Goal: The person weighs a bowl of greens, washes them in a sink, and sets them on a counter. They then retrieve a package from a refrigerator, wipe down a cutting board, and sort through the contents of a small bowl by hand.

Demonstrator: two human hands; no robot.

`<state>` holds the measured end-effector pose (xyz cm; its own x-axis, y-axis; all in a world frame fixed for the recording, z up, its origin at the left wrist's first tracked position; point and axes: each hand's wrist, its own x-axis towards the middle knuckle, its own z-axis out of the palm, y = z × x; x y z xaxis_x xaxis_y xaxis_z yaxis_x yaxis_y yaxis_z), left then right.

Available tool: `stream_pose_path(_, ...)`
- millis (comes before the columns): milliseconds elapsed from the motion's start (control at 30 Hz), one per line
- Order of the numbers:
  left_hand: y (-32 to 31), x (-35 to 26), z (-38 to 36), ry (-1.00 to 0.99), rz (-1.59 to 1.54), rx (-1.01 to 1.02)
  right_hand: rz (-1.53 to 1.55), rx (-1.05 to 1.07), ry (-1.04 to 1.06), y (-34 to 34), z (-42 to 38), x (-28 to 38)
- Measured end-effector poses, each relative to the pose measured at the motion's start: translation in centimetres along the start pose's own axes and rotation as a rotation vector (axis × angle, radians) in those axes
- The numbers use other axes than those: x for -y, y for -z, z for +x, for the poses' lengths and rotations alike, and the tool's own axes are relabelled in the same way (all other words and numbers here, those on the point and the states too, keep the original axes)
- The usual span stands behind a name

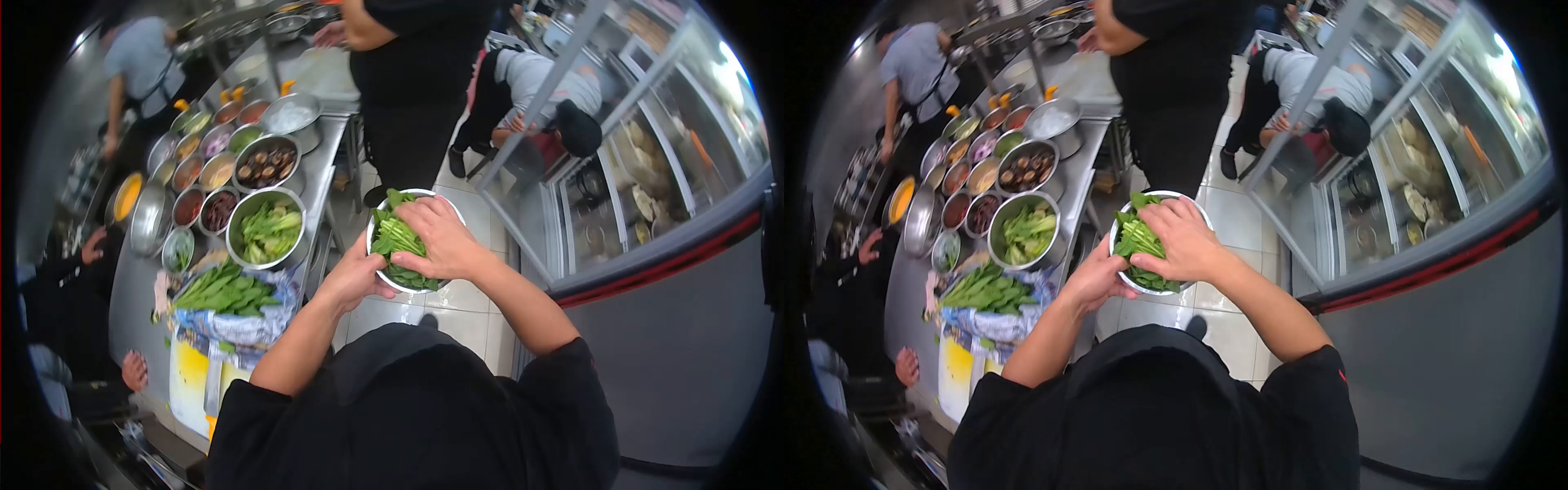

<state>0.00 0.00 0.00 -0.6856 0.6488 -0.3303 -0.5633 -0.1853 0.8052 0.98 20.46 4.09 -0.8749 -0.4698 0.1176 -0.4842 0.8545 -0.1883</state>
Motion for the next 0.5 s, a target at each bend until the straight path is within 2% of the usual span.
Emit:
stream_pose_path(67,0.7,-0.6,-0.2,-0.016,0.005,-0.007,-0.001,-0.039,0.001,-0.8,0.3,0.6)
stream_pose_path(100,-0.1,-2.4,3.1,0.039,0.126,-0.059,0.095,-0.161,-0.013,-2.1,1.1,-3.1)
stream_pose_path(200,-2.5,-1.0,9.3,0.09,0.148,-0.013,0.083,-0.237,-0.036,-2.1,-1.1,-9.3)
stream_pose_path(300,-5.2,-0.8,15.5,0.157,0.209,0.09,0.116,-0.254,-0.01,-0.8,-2.6,-14.9)
stream_pose_path(333,-7.1,-1.1,17.3,0.141,0.174,0.038,0.051,-0.183,0.006,0.0,-2.8,-16.9)
stream_pose_path(500,-13.7,-1.8,26.9,0.103,0.2,-0.01,0.024,-0.165,0.012,1.3,-4.2,-28.3)
